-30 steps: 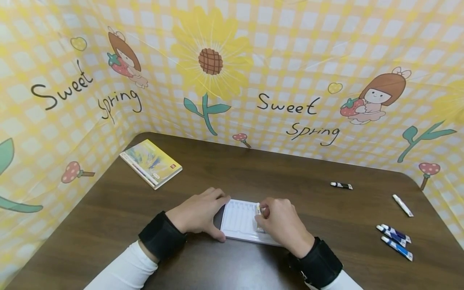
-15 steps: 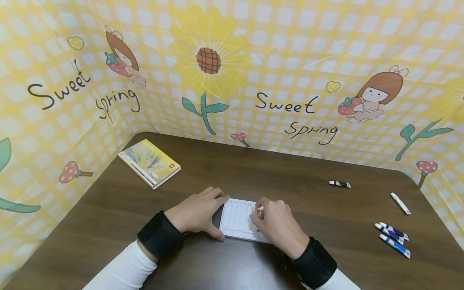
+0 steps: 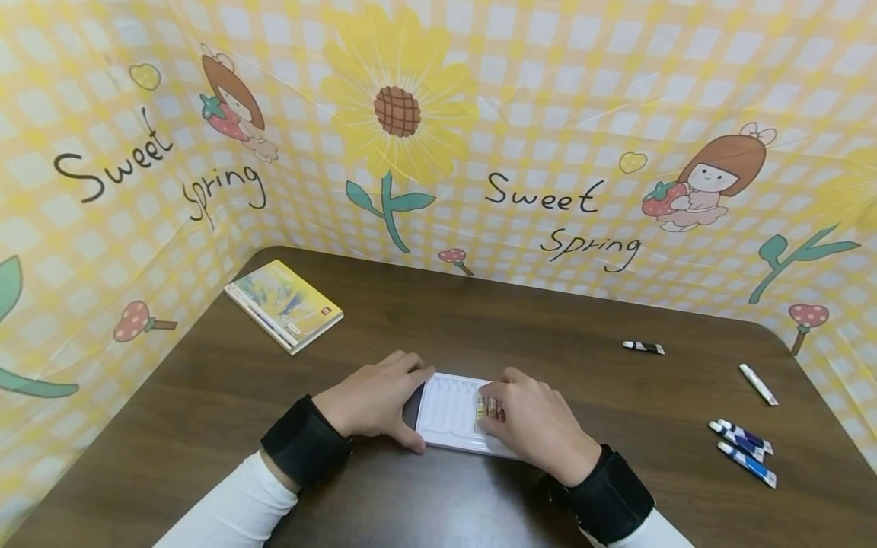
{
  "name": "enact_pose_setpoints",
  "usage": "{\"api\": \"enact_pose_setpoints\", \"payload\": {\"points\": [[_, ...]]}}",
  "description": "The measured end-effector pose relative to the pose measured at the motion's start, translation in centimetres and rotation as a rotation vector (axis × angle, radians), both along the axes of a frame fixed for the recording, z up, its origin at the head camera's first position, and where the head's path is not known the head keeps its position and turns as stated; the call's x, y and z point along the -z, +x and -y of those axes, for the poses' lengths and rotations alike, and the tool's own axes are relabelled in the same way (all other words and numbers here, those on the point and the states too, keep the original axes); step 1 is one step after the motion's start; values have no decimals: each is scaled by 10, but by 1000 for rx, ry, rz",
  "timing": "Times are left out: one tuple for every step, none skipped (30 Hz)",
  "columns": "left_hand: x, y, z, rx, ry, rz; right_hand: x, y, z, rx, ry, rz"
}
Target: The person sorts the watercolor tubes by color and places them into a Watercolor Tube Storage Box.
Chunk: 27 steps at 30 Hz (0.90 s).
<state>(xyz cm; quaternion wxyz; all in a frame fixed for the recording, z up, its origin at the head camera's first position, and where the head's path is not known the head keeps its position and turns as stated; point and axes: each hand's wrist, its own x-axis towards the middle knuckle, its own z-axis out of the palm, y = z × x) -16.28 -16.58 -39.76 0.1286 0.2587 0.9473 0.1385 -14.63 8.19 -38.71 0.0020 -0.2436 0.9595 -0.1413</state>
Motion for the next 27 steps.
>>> {"api": "enact_pose_setpoints", "payload": {"points": [[0, 0, 0, 0, 0, 0, 0, 0, 0, -3, 7, -1], [0, 0, 0, 1, 0, -1, 0, 1, 0, -3, 13, 0], [0, 0, 0, 2, 0, -4, 0, 1, 1, -5, 18, -4], [0, 0, 0, 3, 1, -6, 0, 1, 1, -5, 23, -7], [0, 0, 0, 4, 2, -8, 0, 1, 1, -6, 28, -12], [0, 0, 0, 5, 2, -10, 0, 1, 1, -6, 33, -16], [-1, 0, 0, 6, 3, -12, 0, 1, 2, -7, 39, -20], [-1, 0, 0, 8, 3, -14, 0, 1, 2, -8, 43, -23], [0, 0, 0, 8, 3, -15, 1, 1, 2, -7, 47, -27], [0, 0, 0, 9, 4, -15, 1, 1, 3, -6, 48, -28], [0, 0, 0, 10, 4, -16, 1, 1, 3, -7, 50, -28], [0, 0, 0, 11, 5, -17, 2, 1, 3, -9, 51, -28], [0, 0, 0, 11, 7, -18, 2, 1, 4, -11, 50, -29], [0, 0, 0, 11, 8, -19, 2, 1, 4, -13, 50, -30], [0, 0, 0, 11, 9, -19, 2, 1, 4, -15, 51, -31], [0, 0, 0, 10, 8, -19, 2, 1, 4, -18, 52, -32], [0, 0, 0, 10, 8, -18, 2, 1, 4, -23, 53, -32], [0, 0, 0, 9, 8, -17, 2, 1, 4, -24, 54, -31], [0, 0, 0, 9, 7, -16, 2, 1, 4, -24, 57, -30], [0, 0, 0, 9, 6, -15, 2, 1, 4, -24, 59, -27], [0, 0, 0, 9, 6, -14, 2, 1, 4, -25, 61, -22], [0, 0, 0, 9, 7, -13, 3, 1, 4, -24, 62, -16], [0, 0, 0, 10, 7, -12, 3, 0, 4, -24, 63, -11], [0, 0, 0, 10, 7, -12, 3, 0, 4, -22, 64, -7], [0, 0, 0, 10, 7, -13, 4, 0, 4, -23, 65, -6], [0, 0, 0, 9, 9, -13, 4, 0, 4, -24, 66, -5], [0, 0, 0, 9, 10, -12, 4, -1, 4, -25, 67, -6]]}}
